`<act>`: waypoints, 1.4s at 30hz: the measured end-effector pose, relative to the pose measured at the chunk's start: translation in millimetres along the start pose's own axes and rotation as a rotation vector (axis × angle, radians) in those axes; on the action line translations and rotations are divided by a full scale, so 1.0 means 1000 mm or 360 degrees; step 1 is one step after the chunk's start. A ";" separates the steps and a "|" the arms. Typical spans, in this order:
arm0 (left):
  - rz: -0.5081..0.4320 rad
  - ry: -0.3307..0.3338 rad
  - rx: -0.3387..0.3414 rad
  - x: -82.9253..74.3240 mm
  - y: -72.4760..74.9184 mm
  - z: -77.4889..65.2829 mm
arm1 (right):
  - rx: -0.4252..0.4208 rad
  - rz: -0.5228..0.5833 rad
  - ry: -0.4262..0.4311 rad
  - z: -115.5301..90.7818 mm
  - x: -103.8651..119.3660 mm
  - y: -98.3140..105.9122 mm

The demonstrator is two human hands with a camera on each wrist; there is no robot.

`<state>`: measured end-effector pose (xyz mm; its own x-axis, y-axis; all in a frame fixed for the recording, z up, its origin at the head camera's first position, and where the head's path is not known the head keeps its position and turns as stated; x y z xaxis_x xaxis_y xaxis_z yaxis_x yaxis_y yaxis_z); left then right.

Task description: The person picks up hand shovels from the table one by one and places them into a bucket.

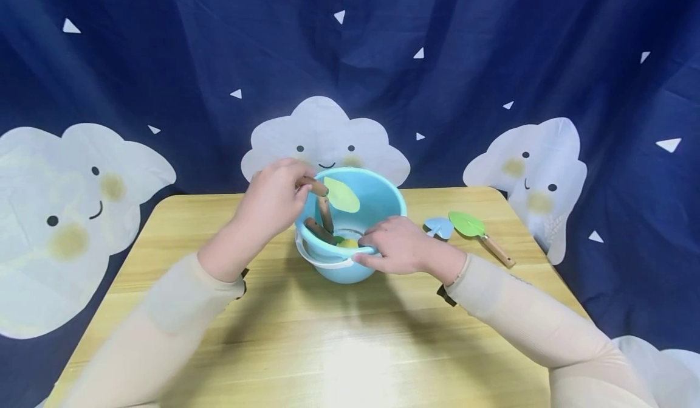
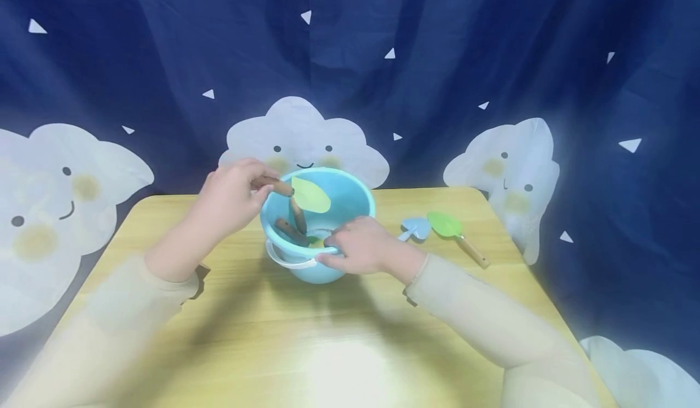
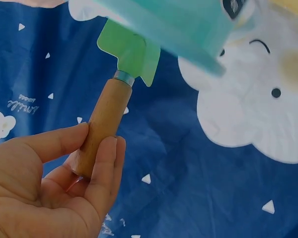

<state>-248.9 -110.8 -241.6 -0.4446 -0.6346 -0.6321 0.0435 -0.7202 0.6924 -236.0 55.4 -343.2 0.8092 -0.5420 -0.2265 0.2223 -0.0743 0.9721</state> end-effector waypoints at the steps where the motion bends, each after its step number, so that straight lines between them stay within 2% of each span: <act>1: -0.0005 0.0006 0.0011 0.001 -0.004 0.001 | -0.0005 0.0003 0.0001 0.000 0.000 0.000; 8: -0.0011 0.0023 0.0060 0.007 -0.025 0.004 | -0.0035 0.0004 0.0013 -0.001 -0.001 0.001; 19: -0.0154 0.0064 0.0154 0.016 -0.061 0.011 | -0.0007 -0.0016 -0.0020 0.000 -0.003 -0.002; 25: -0.0092 0.0088 0.0185 0.022 -0.076 0.019 | 0.0008 -0.0030 -0.0030 -0.001 -0.003 -0.003; 32: -0.0070 0.0102 0.0311 0.020 -0.096 0.031 | 0.0006 -0.0044 -0.0038 -0.001 -0.004 -0.004; 42: 0.0005 0.0112 0.0417 0.021 -0.117 0.037 | -0.0006 -0.0017 -0.0034 -0.001 -0.003 -0.004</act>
<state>-296.6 -29.7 -323.3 -0.3813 -0.6611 -0.6462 -0.1923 -0.6270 0.7549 -239.0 58.3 -346.7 0.7950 -0.5590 -0.2357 0.2329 -0.0774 0.9694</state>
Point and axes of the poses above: each hand's wrist, its own z-axis towards the middle knuckle, its own y-axis out of the back of the hand, x = y × z, the point moved 8 cm from there along z, towards the middle knuckle, and after that the axes turned 15 degrees about -z, right-handed, at the moved point
